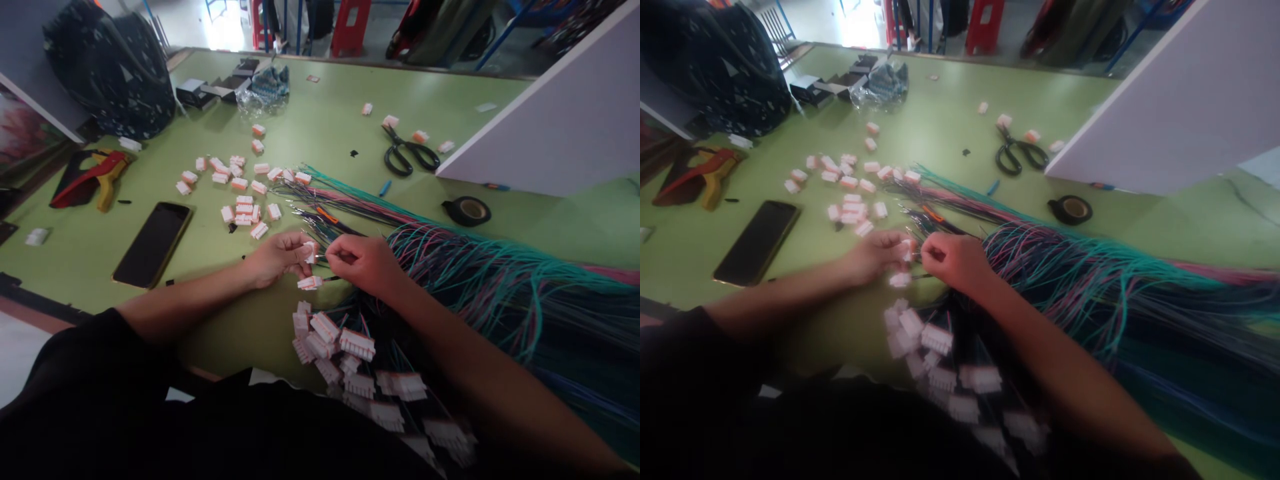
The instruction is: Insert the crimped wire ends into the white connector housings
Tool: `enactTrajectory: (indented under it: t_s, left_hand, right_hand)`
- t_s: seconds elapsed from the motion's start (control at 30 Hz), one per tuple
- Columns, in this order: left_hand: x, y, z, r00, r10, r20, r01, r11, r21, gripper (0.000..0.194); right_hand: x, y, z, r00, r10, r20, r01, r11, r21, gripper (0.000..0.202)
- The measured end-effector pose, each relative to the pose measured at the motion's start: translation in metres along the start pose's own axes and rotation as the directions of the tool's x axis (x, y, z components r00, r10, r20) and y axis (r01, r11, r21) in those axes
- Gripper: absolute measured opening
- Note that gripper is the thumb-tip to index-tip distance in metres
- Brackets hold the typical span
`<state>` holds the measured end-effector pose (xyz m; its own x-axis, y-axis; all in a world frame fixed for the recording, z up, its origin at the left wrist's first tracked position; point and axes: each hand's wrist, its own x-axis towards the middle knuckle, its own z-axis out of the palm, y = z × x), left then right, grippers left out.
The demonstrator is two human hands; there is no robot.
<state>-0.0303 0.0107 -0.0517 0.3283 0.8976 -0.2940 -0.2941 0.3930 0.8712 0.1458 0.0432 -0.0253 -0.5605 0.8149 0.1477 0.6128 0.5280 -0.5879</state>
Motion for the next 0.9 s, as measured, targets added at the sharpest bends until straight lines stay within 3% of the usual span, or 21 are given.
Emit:
enactTrajectory:
  t_s: [0.23, 0.37, 0.53, 0.6, 0.7, 0.77, 0.9]
  left_hand:
    - [-0.004, 0.000, 0.006, 0.997, 0.035, -0.064, -0.026, 0.989, 0.148, 0.027]
    - [-0.006, -0.002, 0.008, 0.993, 0.089, -0.083, -0.071, 0.979, 0.191, 0.026]
    - [-0.008, -0.003, 0.011, 0.995, 0.094, -0.024, -0.086, 0.971, 0.225, 0.027]
    - [-0.010, -0.002, 0.013, 0.996, 0.083, 0.040, -0.091, 0.968, 0.232, 0.027]
    - [-0.015, -0.001, 0.015, 0.987, 0.139, 0.081, -0.157, 0.946, 0.284, 0.023]
    - [-0.018, -0.001, 0.017, 0.970, 0.232, 0.077, -0.244, 0.894, 0.376, 0.019]
    - [-0.024, -0.003, 0.018, 0.925, 0.358, 0.131, -0.363, 0.727, 0.582, 0.014]
  right_hand:
    - [-0.003, 0.001, 0.007, 0.992, -0.112, 0.059, 0.119, 0.986, -0.117, 0.017]
    - [-0.003, -0.001, 0.011, 0.991, -0.106, 0.082, 0.117, 0.982, -0.151, 0.019]
    - [0.008, 0.007, -0.010, 0.965, -0.080, 0.251, 0.048, 0.991, 0.129, 0.024]
    - [0.014, 0.015, -0.024, 0.974, -0.046, 0.222, 0.015, 0.990, 0.143, 0.025]
    - [0.019, 0.026, -0.036, 0.993, 0.088, 0.076, -0.080, 0.991, -0.104, 0.017]
    - [0.019, 0.030, -0.036, 0.984, 0.149, 0.102, -0.111, 0.945, -0.309, 0.014]
    - [0.016, 0.025, -0.022, 0.968, 0.186, 0.169, -0.054, 0.811, -0.583, 0.017]
